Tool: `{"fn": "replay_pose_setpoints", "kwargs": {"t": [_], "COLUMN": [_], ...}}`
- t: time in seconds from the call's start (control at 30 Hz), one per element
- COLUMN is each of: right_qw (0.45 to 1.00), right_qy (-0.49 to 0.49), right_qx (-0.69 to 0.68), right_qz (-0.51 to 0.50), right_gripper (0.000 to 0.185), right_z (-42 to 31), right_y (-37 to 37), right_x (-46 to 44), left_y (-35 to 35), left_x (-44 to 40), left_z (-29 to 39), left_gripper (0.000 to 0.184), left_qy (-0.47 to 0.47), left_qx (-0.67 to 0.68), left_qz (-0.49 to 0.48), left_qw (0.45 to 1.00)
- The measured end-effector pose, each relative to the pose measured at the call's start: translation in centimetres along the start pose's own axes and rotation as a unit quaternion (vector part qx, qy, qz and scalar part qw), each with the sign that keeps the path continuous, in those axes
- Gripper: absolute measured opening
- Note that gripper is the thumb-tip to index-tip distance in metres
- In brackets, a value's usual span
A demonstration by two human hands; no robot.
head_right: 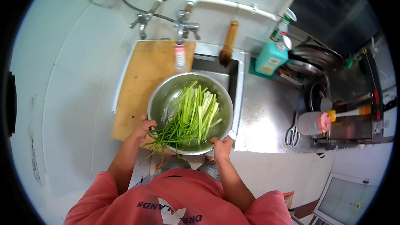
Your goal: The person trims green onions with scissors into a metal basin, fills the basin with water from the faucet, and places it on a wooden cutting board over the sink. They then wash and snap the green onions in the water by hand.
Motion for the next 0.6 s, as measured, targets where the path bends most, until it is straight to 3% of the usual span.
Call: {"fn": "replay_pose_setpoints", "kwargs": {"t": [0.27,0.33,0.6], "right_qw": [0.997,0.995,0.991], "right_qy": [-0.027,-0.056,-0.085], "right_qx": [0.036,0.028,0.069], "right_qz": [-0.064,-0.078,-0.074], "right_gripper": [0.023,0.024,0.026], "right_z": [3.5,4.2,3.8], "right_y": [14.6,16.9,22.0], "right_x": [0.3,-0.4,-2.9], "left_y": [-14.0,-16.4,-18.8], "left_x": [-3.4,-5.6,-10.9], "left_z": [0.3,-0.4,-0.1], "left_gripper": [0.017,0.020,0.024], "left_qy": [0.001,0.015,0.042], "left_qx": [0.043,-0.006,0.057], "left_qz": [0.046,0.041,0.000], "left_qw": [0.998,0.999,0.997]}}
Point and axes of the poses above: each hand's wrist, its own x-axis away from the middle knuckle, its own y-axis out of the palm, z = x × y, the point moved 6 cm from there along -x, towards the middle knuckle, and after that the axes turned 8 degrees about -x, right-handed, at the moved point
